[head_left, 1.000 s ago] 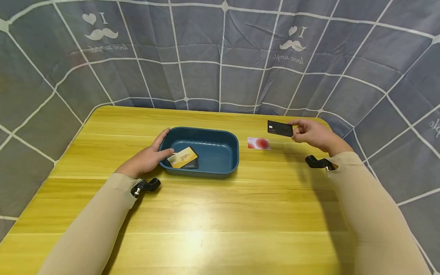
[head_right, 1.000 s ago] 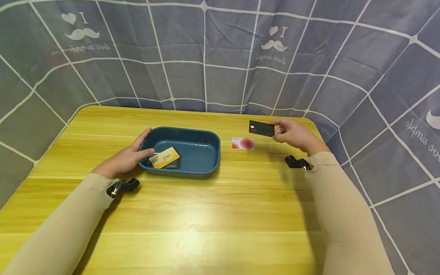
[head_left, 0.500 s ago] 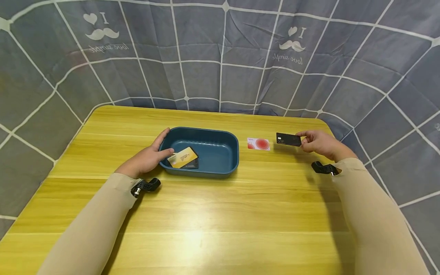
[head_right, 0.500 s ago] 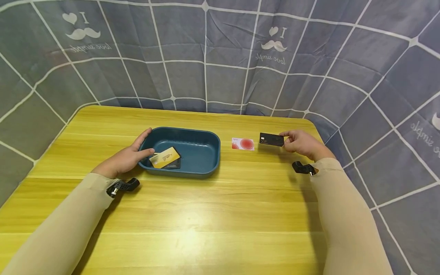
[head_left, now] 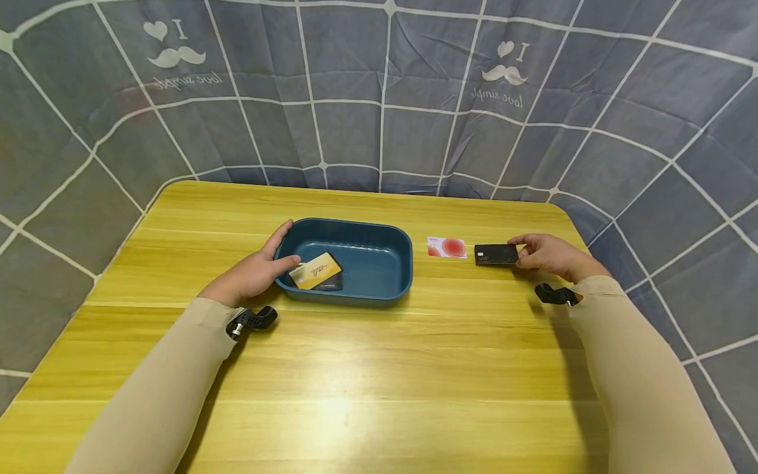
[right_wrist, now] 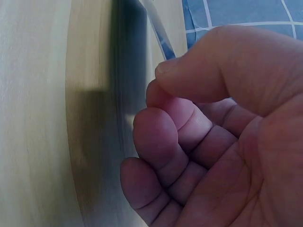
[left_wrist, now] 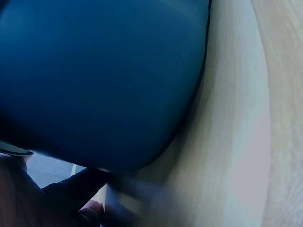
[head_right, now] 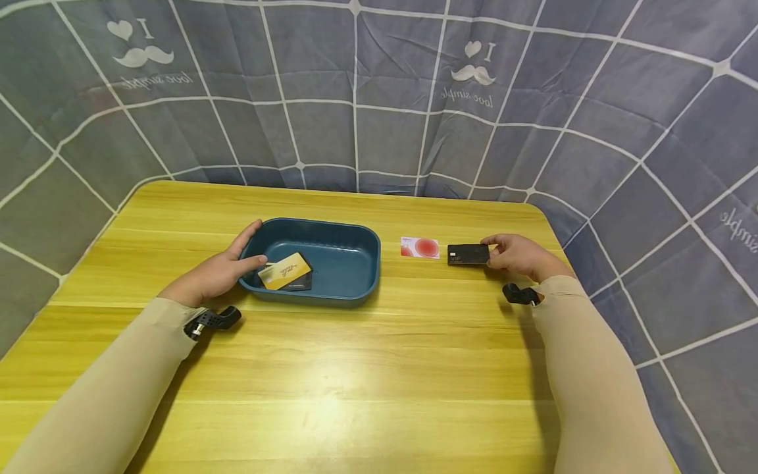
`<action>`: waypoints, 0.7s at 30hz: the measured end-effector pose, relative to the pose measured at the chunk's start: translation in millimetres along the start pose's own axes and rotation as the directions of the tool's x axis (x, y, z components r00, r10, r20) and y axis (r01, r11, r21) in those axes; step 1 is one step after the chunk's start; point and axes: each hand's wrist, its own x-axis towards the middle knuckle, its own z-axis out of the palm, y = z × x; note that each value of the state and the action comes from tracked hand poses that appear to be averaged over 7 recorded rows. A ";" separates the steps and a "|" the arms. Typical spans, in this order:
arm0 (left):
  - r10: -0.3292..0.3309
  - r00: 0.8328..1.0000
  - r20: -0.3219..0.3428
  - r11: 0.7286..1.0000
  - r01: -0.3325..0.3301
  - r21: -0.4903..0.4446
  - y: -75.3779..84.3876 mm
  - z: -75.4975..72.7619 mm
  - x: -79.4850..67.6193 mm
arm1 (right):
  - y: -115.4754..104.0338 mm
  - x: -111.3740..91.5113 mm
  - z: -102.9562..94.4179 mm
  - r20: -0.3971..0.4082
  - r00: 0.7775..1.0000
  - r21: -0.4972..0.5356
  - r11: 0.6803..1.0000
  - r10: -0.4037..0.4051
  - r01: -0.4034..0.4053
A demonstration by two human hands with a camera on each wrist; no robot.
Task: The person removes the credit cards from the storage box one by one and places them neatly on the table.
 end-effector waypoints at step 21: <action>0.009 1.000 0.001 1.000 -0.009 -0.001 0.2 -1.4 -0.4 | -11.5 15.8 8.8 -0.047 0.999 -0.206 0.979 -0.011 0.002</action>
